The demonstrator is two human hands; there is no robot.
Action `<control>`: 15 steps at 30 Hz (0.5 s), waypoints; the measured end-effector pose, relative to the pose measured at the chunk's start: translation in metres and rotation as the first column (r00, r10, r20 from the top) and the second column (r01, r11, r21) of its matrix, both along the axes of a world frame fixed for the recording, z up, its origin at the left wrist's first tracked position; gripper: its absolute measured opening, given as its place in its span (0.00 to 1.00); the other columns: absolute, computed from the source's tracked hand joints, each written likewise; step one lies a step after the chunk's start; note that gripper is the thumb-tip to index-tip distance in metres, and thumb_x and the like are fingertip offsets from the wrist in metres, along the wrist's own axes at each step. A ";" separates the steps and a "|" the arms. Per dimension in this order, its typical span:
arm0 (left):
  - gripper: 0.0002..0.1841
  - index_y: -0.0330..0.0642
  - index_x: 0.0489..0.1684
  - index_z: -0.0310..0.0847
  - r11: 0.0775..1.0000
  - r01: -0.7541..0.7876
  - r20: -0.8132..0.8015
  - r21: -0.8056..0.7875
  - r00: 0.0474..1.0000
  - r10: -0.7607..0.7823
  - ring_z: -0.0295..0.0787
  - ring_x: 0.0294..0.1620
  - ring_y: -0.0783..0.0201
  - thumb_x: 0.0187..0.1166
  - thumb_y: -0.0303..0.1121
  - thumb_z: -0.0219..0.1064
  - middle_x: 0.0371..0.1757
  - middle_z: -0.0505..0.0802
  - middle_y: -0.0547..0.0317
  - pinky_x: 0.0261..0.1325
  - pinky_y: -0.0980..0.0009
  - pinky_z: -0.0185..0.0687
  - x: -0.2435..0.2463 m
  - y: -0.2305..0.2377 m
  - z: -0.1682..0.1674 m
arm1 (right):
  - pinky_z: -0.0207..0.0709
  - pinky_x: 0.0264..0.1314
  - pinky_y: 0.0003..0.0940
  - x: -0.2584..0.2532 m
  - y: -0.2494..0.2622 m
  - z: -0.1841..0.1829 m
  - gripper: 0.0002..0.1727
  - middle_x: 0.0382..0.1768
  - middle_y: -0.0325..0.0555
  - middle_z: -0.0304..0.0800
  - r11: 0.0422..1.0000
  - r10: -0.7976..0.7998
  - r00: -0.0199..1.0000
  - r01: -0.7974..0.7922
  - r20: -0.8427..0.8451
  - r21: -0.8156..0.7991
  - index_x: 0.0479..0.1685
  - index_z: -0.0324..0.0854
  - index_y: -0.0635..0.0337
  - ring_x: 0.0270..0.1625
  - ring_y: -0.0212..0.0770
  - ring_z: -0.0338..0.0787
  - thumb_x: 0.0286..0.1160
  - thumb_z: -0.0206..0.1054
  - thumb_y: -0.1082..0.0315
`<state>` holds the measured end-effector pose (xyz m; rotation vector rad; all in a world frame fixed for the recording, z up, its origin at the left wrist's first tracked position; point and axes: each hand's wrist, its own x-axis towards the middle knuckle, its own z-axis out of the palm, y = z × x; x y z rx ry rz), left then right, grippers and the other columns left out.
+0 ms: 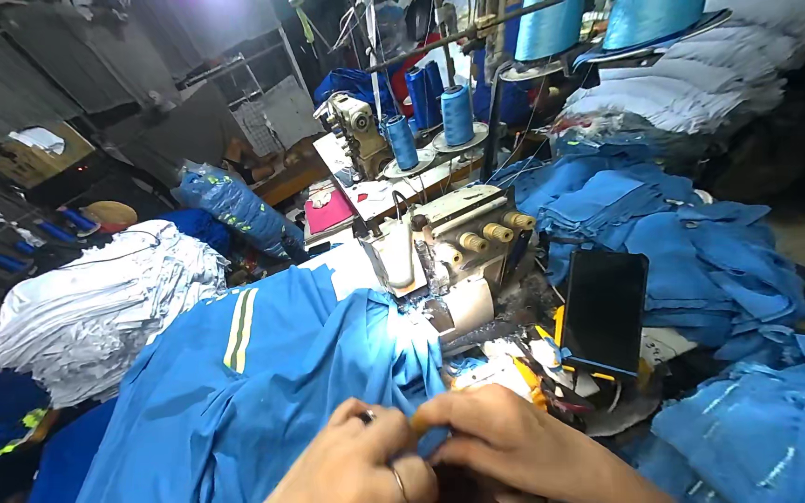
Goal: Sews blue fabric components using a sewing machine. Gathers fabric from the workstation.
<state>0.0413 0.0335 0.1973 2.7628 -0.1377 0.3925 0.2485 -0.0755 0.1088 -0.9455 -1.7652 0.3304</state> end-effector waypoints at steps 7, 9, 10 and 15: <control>0.18 0.52 0.46 0.85 0.942 -0.273 0.165 0.197 0.956 0.243 0.88 0.39 0.54 0.57 0.34 0.82 0.44 0.88 0.51 0.40 0.56 0.85 0.023 0.043 -0.034 | 0.78 0.36 0.18 0.011 0.018 0.004 0.19 0.53 0.42 0.89 0.976 -0.182 0.976 0.164 -0.118 -0.145 0.63 0.84 0.52 0.36 0.24 0.83 0.74 0.76 0.62; 0.11 0.53 0.42 0.87 0.931 -0.307 0.238 0.199 0.936 0.258 0.89 0.38 0.59 0.62 0.33 0.77 0.44 0.90 0.55 0.40 0.60 0.84 0.027 0.045 -0.037 | 0.86 0.42 0.29 0.009 0.022 0.000 0.17 0.51 0.46 0.91 0.954 -0.291 0.956 0.293 0.026 -0.070 0.59 0.86 0.50 0.43 0.34 0.90 0.71 0.76 0.63; 0.07 0.54 0.39 0.88 0.941 -0.302 0.269 0.154 0.929 0.254 0.89 0.40 0.64 0.67 0.37 0.76 0.45 0.92 0.60 0.44 0.63 0.82 0.026 0.046 -0.036 | 0.87 0.43 0.31 0.008 0.021 -0.003 0.14 0.49 0.47 0.91 0.945 -0.323 0.945 0.325 0.042 -0.040 0.56 0.87 0.50 0.44 0.36 0.91 0.71 0.76 0.64; 0.09 0.53 0.40 0.87 0.994 -0.053 0.357 -0.091 0.930 0.082 0.84 0.68 0.71 0.83 0.45 0.69 0.48 0.95 0.69 0.84 0.61 0.61 0.010 0.033 -0.021 | 0.86 0.58 0.23 0.005 0.005 -0.003 0.08 0.54 0.46 0.93 0.977 -0.162 0.981 0.175 -0.106 0.123 0.43 0.88 0.59 0.56 0.30 0.91 0.81 0.70 0.63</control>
